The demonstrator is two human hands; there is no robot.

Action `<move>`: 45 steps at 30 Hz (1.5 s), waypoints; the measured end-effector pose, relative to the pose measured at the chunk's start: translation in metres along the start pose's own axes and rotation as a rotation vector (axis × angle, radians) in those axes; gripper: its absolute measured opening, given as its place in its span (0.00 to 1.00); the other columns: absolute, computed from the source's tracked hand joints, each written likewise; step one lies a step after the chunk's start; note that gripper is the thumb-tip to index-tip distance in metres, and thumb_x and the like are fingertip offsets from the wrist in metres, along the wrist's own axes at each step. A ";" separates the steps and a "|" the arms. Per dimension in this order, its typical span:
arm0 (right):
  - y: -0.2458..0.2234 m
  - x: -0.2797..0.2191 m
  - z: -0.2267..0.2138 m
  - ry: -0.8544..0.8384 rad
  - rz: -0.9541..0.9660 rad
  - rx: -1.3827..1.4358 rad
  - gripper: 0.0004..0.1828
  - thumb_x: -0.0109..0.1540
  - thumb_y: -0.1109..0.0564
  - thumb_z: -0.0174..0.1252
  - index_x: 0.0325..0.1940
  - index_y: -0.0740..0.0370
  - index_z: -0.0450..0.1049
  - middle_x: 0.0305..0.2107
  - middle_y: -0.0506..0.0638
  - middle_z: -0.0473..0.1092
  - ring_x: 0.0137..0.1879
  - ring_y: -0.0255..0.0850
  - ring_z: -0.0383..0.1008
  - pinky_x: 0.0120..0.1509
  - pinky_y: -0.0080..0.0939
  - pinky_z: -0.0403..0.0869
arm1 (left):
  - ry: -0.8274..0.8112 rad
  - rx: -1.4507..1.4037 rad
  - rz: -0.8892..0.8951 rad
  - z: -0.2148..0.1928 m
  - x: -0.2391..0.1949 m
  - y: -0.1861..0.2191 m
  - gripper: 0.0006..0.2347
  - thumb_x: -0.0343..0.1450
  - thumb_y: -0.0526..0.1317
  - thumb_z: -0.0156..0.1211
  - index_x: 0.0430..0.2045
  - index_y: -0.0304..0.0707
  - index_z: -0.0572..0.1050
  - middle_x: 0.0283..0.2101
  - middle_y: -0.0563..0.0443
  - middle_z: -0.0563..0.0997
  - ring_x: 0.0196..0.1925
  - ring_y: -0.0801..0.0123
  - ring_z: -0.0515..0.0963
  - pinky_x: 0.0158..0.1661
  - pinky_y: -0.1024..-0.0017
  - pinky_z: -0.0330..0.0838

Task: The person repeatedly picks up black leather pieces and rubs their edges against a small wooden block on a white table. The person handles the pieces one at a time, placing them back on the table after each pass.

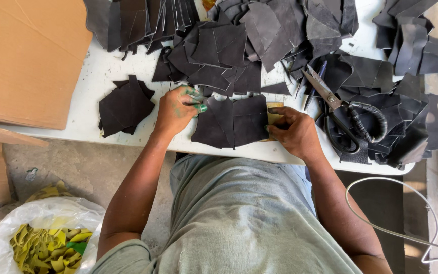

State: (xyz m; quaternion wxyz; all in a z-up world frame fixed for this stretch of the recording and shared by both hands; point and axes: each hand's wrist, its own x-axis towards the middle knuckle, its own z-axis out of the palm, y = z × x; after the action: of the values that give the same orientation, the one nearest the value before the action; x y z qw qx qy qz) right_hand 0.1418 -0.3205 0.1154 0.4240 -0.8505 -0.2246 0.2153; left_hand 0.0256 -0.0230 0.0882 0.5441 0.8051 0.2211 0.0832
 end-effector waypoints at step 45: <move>0.001 -0.013 0.001 0.035 -0.190 -0.261 0.28 0.57 0.59 0.67 0.61 0.66 0.73 0.30 0.58 0.79 0.34 0.50 0.80 0.42 0.46 0.76 | -0.166 -0.075 0.095 -0.003 0.010 -0.031 0.15 0.58 0.26 0.72 0.38 0.29 0.80 0.37 0.48 0.85 0.40 0.71 0.83 0.41 0.74 0.78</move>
State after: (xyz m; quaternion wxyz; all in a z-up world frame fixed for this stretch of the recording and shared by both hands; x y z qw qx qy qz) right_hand 0.1305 -0.3278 0.1162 0.3324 -0.8769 -0.3227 0.1283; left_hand 0.0250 -0.0064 0.0596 0.5857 0.7979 0.1336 0.0498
